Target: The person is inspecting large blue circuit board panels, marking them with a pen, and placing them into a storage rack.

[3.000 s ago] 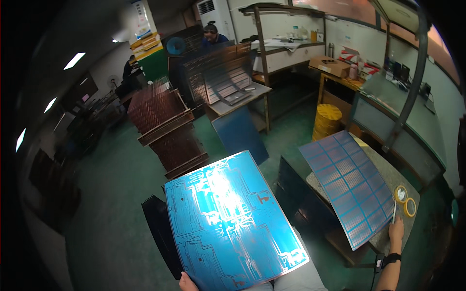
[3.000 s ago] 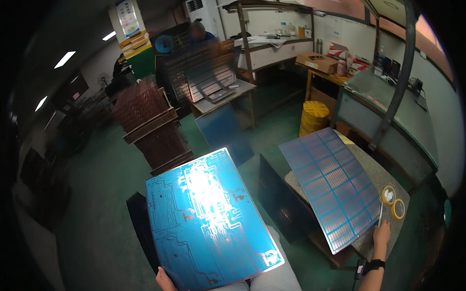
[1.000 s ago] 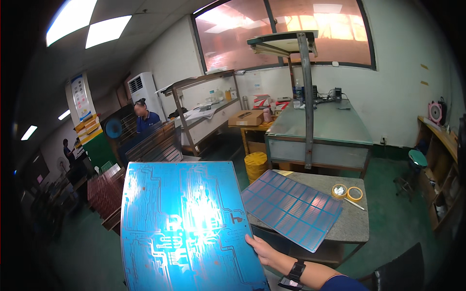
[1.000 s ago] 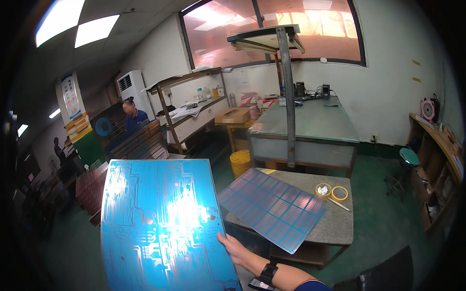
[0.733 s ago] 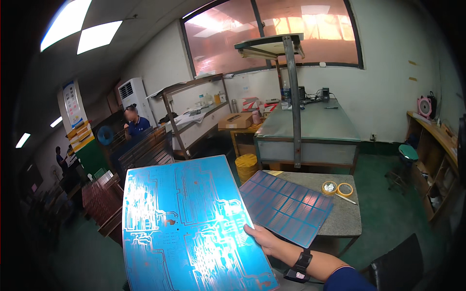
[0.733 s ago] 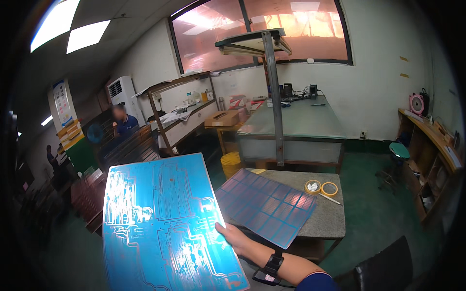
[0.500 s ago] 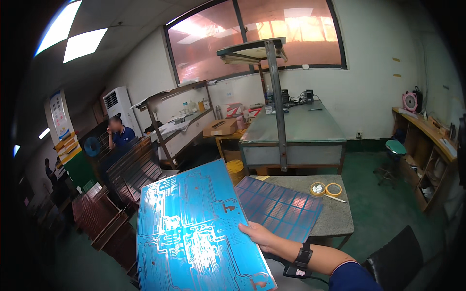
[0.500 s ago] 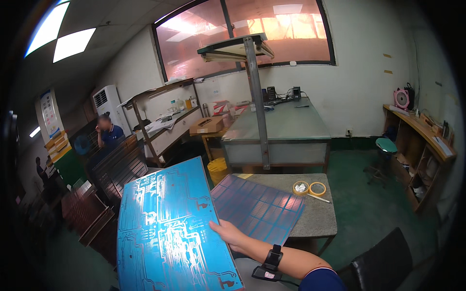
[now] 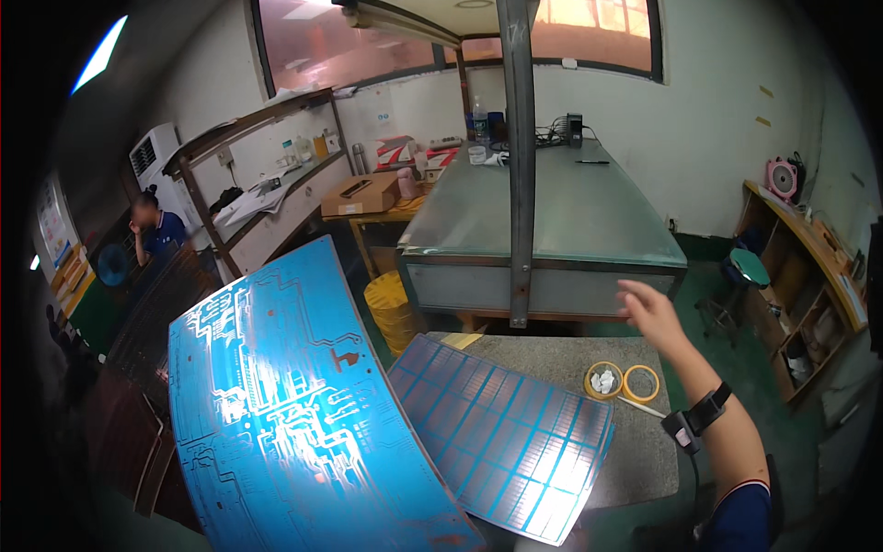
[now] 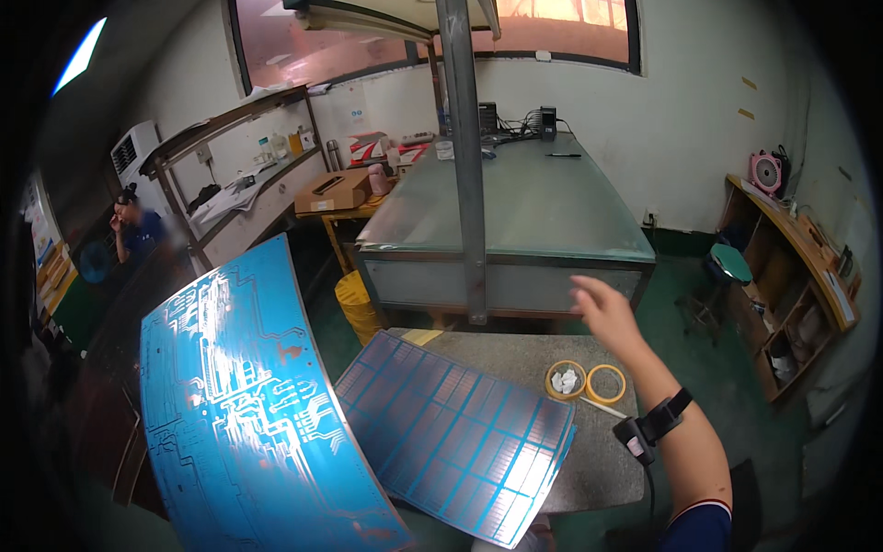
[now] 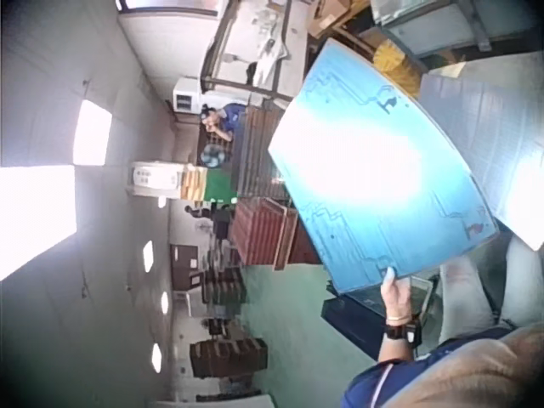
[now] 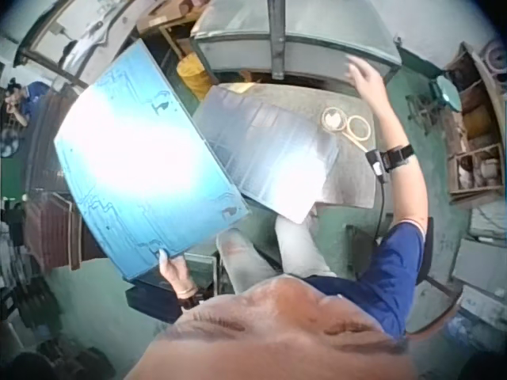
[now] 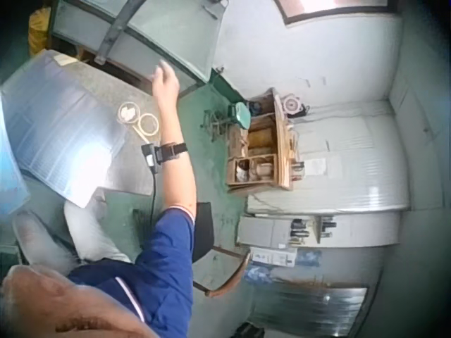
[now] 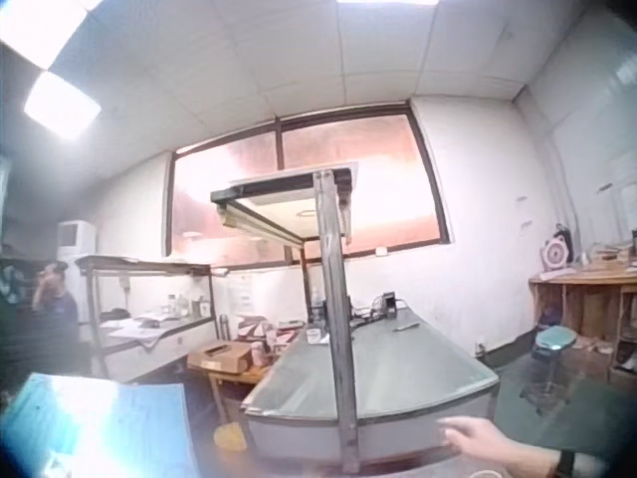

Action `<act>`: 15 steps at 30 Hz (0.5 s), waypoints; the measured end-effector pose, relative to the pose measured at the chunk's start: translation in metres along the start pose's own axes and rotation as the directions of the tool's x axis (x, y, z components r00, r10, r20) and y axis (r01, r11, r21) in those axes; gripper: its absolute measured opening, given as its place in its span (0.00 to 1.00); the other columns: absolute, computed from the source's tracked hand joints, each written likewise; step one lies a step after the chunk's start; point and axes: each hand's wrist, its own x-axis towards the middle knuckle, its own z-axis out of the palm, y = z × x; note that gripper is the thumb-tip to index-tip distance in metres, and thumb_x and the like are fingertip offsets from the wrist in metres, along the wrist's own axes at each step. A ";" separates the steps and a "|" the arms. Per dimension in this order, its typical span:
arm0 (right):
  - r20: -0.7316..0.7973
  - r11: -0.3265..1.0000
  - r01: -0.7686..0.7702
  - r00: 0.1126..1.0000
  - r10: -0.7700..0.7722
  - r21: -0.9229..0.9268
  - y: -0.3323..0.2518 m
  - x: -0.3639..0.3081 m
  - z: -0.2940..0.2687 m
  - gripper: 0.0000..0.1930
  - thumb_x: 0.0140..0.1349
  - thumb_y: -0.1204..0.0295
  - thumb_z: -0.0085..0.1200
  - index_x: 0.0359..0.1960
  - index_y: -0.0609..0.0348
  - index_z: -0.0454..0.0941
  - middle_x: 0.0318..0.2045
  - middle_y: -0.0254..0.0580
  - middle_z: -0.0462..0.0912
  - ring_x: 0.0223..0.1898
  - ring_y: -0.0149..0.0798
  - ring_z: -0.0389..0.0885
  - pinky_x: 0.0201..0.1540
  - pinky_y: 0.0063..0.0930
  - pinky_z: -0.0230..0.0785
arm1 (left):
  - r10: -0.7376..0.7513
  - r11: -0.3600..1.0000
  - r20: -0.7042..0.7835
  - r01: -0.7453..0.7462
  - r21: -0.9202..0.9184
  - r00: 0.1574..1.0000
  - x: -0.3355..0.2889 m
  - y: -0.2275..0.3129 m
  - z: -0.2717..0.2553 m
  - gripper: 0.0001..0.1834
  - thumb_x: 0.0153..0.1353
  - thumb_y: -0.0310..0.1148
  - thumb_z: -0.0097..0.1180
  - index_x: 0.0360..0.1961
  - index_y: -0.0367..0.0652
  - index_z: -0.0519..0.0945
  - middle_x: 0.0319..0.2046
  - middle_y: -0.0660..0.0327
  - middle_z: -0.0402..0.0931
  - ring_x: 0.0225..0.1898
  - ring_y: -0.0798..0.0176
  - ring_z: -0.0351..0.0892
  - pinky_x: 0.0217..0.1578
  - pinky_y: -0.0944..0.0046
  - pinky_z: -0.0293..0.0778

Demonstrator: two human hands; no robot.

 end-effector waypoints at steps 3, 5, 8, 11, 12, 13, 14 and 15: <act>-0.274 0.945 0.108 0.941 -0.197 -0.307 0.049 0.068 -0.052 0.16 0.61 0.74 0.46 0.51 0.61 0.71 0.42 0.48 0.79 0.41 0.37 0.79 0.42 0.26 0.71 | -0.010 1.000 0.020 0.010 -0.010 1.000 0.032 0.005 0.044 0.23 0.59 0.27 0.50 0.56 0.36 0.63 0.54 0.52 0.67 0.56 0.53 0.64 0.58 0.52 0.59; -0.305 0.938 0.076 0.934 -0.185 -0.338 0.051 0.099 -0.061 0.16 0.59 0.75 0.46 0.50 0.60 0.71 0.44 0.51 0.77 0.45 0.45 0.77 0.46 0.32 0.70 | -0.017 0.999 -0.012 0.018 0.026 1.000 0.039 0.013 0.085 0.21 0.60 0.27 0.49 0.55 0.36 0.65 0.53 0.53 0.68 0.54 0.54 0.66 0.57 0.53 0.60; -0.192 0.861 0.064 0.964 -0.185 -0.505 0.071 0.141 -0.076 0.18 0.57 0.75 0.48 0.51 0.59 0.70 0.48 0.56 0.73 0.52 0.54 0.69 0.55 0.36 0.61 | 0.021 0.992 -0.085 -0.009 0.128 0.996 0.038 0.027 0.124 0.20 0.60 0.28 0.49 0.54 0.36 0.66 0.50 0.53 0.70 0.52 0.56 0.68 0.51 0.57 0.67; -0.189 0.861 0.035 0.970 -0.151 -0.507 0.114 0.176 -0.080 0.20 0.55 0.76 0.49 0.51 0.64 0.68 0.51 0.57 0.70 0.53 0.55 0.68 0.56 0.38 0.61 | 0.030 0.983 -0.177 0.003 0.185 0.984 0.025 0.042 0.178 0.19 0.61 0.28 0.49 0.53 0.36 0.66 0.50 0.53 0.69 0.52 0.57 0.68 0.50 0.59 0.68; -0.194 0.870 0.036 0.969 -0.150 -0.492 0.124 0.185 -0.081 0.20 0.55 0.76 0.49 0.51 0.64 0.68 0.51 0.57 0.70 0.53 0.55 0.68 0.56 0.38 0.61 | 0.211 0.664 0.113 -0.227 0.712 0.971 0.014 0.040 0.197 0.20 0.61 0.26 0.48 0.55 0.36 0.64 0.52 0.52 0.66 0.53 0.58 0.66 0.52 0.60 0.65; -0.185 0.867 -0.050 0.981 -0.049 -0.496 0.133 0.192 -0.081 0.21 0.55 0.76 0.49 0.52 0.64 0.66 0.52 0.56 0.68 0.55 0.54 0.66 0.57 0.38 0.59 | 0.222 0.654 0.122 -0.240 0.717 0.967 0.008 0.042 0.216 0.20 0.61 0.26 0.48 0.55 0.36 0.64 0.52 0.52 0.66 0.53 0.58 0.66 0.52 0.60 0.65; -0.170 0.857 -0.132 0.984 0.053 -0.498 0.142 0.201 -0.078 0.22 0.55 0.76 0.50 0.53 0.64 0.65 0.54 0.56 0.66 0.56 0.54 0.64 0.59 0.38 0.58 | 0.214 0.654 0.138 -0.247 0.715 0.967 0.001 0.044 0.235 0.21 0.62 0.26 0.48 0.56 0.35 0.62 0.54 0.51 0.64 0.54 0.58 0.64 0.54 0.60 0.63; -0.167 0.866 -0.129 0.985 0.053 -0.483 0.148 0.212 -0.076 0.22 0.55 0.76 0.50 0.53 0.64 0.65 0.54 0.56 0.66 0.56 0.54 0.64 0.59 0.38 0.58 | 0.205 0.656 0.154 -0.252 0.711 0.967 -0.005 0.044 0.252 0.22 0.62 0.25 0.47 0.57 0.35 0.60 0.55 0.50 0.61 0.55 0.57 0.63 0.56 0.60 0.61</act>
